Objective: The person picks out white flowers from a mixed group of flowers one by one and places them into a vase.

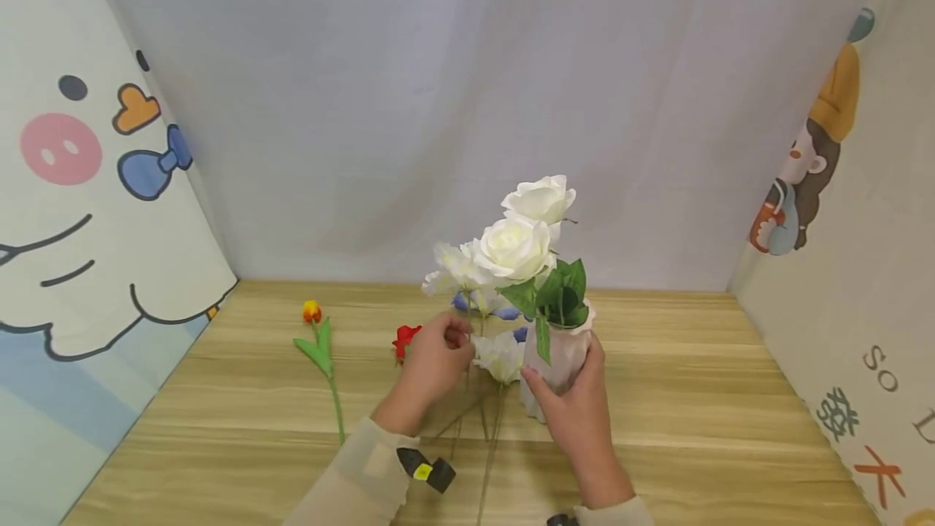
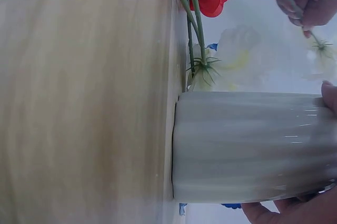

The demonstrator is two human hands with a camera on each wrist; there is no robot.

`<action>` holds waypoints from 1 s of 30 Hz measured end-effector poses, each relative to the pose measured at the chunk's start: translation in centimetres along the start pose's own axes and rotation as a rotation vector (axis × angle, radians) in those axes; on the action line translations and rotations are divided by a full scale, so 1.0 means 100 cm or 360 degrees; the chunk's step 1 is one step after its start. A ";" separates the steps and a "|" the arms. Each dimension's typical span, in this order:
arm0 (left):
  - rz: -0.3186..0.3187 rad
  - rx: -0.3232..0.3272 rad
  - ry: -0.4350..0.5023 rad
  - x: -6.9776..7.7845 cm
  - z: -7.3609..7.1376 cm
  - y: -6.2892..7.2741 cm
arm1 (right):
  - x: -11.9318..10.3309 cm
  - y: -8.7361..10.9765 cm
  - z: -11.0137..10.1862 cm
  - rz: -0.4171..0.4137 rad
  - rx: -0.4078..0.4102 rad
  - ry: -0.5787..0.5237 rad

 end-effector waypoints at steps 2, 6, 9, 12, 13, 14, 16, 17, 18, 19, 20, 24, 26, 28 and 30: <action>0.0032 0.0007 0.0006 0.007 -0.003 0.003 | -0.001 0.000 0.000 0.0000 -0.0005 -0.0010; 0.0069 0.0021 0.0019 0.020 -0.009 0.008 | -0.001 0.000 0.001 0.0007 -0.0013 -0.0027; 0.0097 0.0042 0.0037 0.028 -0.015 0.012 | -0.001 0.001 0.001 -0.0001 -0.0025 -0.0017; 0.0149 0.0092 0.0050 0.038 -0.023 0.018 | -0.001 0.000 0.001 -0.0023 -0.0032 -0.0003; 0.0166 0.0111 0.0055 0.041 -0.026 0.020 | -0.001 0.000 0.001 -0.0030 -0.0033 0.0000; 0.0182 0.0127 0.0064 0.044 -0.029 0.022 | -0.001 0.000 0.001 -0.0033 -0.0031 0.0002; 0.0210 0.0160 0.0095 0.051 -0.035 0.026 | 0.000 0.000 0.001 -0.0037 -0.0029 0.0009; 0.0215 0.0171 0.0116 0.053 -0.038 0.028 | 0.000 0.000 0.001 -0.0038 -0.0026 0.0010; 0.0224 0.0182 0.0139 0.055 -0.040 0.029 | 0.001 0.000 0.001 -0.0034 -0.0025 0.0014; 0.0233 0.0194 0.0163 0.058 -0.043 0.031 | 0.001 0.000 0.000 -0.0033 -0.0024 0.0018; 0.0247 0.0209 0.0191 0.060 -0.045 0.032 | 0.001 0.000 0.000 -0.0031 -0.0023 0.0021; 0.0306 0.0268 0.0291 0.068 -0.054 0.036 | 0.002 -0.001 0.001 -0.0021 -0.0028 0.0008; 0.0354 0.0288 0.0356 0.073 -0.059 0.040 | 0.001 -0.001 0.001 -0.0018 -0.0033 -0.0020; 0.0407 0.0298 0.0414 0.078 -0.063 0.045 | 0.000 -0.001 0.002 -0.0014 -0.0040 -0.0049; 0.0480 0.0305 0.0461 0.085 -0.066 0.050 | -0.001 -0.001 0.002 -0.0009 -0.0042 -0.0059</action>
Point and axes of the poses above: each hand's wrist, its own y-axis away from the middle knuckle, its own z-axis out of the palm, x = y × z, the point moved 10 cm from there along -y, towards the middle knuckle, and after that the axes turned 11 degrees about -z, right-handed, at the moved point
